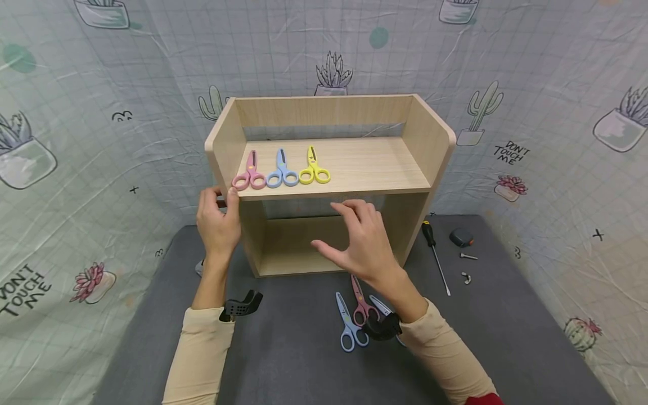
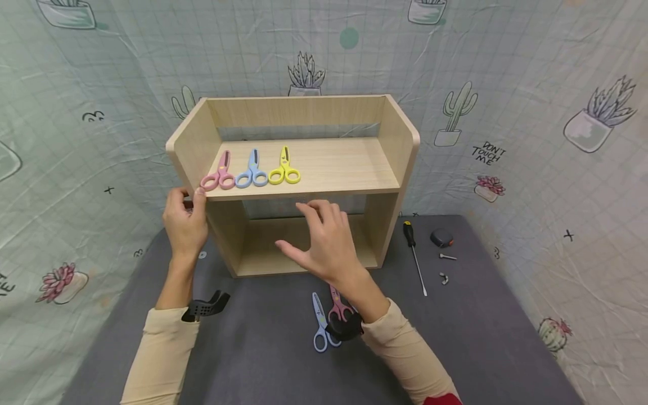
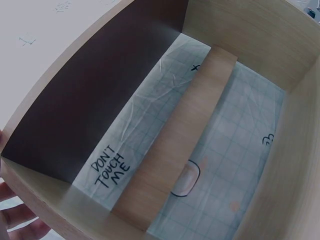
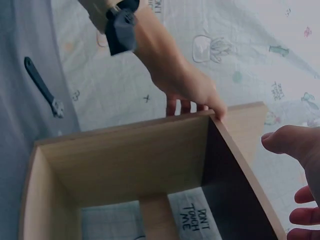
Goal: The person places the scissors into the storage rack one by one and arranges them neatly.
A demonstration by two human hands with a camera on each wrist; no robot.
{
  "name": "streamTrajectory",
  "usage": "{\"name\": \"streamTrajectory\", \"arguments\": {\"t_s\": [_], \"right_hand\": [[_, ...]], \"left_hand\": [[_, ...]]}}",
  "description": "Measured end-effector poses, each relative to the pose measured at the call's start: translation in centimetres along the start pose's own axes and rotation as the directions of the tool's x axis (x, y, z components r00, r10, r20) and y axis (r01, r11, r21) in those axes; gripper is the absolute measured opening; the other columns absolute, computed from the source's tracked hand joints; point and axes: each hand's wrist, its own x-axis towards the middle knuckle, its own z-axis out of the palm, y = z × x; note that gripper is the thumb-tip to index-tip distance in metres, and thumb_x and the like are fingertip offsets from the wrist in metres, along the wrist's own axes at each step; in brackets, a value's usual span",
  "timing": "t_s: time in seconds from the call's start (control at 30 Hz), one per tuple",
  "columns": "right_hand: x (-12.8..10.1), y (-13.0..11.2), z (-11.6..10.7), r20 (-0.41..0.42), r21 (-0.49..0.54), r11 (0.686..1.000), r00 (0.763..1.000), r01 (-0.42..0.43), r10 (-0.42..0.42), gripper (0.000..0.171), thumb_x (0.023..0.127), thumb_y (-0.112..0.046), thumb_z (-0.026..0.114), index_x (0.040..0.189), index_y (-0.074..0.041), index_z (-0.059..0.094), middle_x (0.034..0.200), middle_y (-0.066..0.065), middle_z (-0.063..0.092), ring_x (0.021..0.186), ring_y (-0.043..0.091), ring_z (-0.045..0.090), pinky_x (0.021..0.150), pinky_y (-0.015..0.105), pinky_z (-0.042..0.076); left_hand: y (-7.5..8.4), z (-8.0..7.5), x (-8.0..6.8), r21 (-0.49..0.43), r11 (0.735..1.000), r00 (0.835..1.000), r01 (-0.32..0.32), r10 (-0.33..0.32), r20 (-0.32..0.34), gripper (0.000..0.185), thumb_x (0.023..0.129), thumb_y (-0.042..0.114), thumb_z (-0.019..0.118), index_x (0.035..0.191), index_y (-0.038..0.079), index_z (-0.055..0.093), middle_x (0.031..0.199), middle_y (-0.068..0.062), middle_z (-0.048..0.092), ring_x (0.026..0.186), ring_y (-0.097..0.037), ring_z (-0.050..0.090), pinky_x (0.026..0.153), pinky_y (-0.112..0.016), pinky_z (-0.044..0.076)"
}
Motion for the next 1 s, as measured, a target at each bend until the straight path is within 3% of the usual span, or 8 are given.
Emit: {"name": "streamTrajectory", "arguments": {"t_s": [0.47,1.0], "right_hand": [[-3.9,-0.3,0.9,0.071,0.051,0.999,0.997,-0.015,0.011,0.072,0.072,-0.046,0.083,0.127,-0.004,0.062,0.119,0.013,0.059,0.107,0.028,0.054,0.087,0.042,0.045],[-7.9,0.2,1.8,0.137,0.061,0.998,0.99,-0.001,-0.008,0.071,0.073,-0.043,0.084,0.128,-0.005,0.062,0.118,0.01,0.06,0.103,0.024,0.055,0.083,0.04,0.046]], "left_hand": [[-0.1,0.0,0.0,-0.007,1.0,1.0,-0.008,0.008,-0.007,0.045,0.096,0.037,0.055,0.11,-0.006,0.062,0.108,-0.026,0.06,0.09,-0.042,0.062,0.079,-0.052,0.048],[0.0,0.1,0.0,-0.001,1.0,1.0,0.0,0.0,-0.011,0.045,0.096,0.037,0.055,0.11,-0.005,0.062,0.109,-0.025,0.061,0.089,-0.042,0.063,0.079,-0.052,0.048]]}}
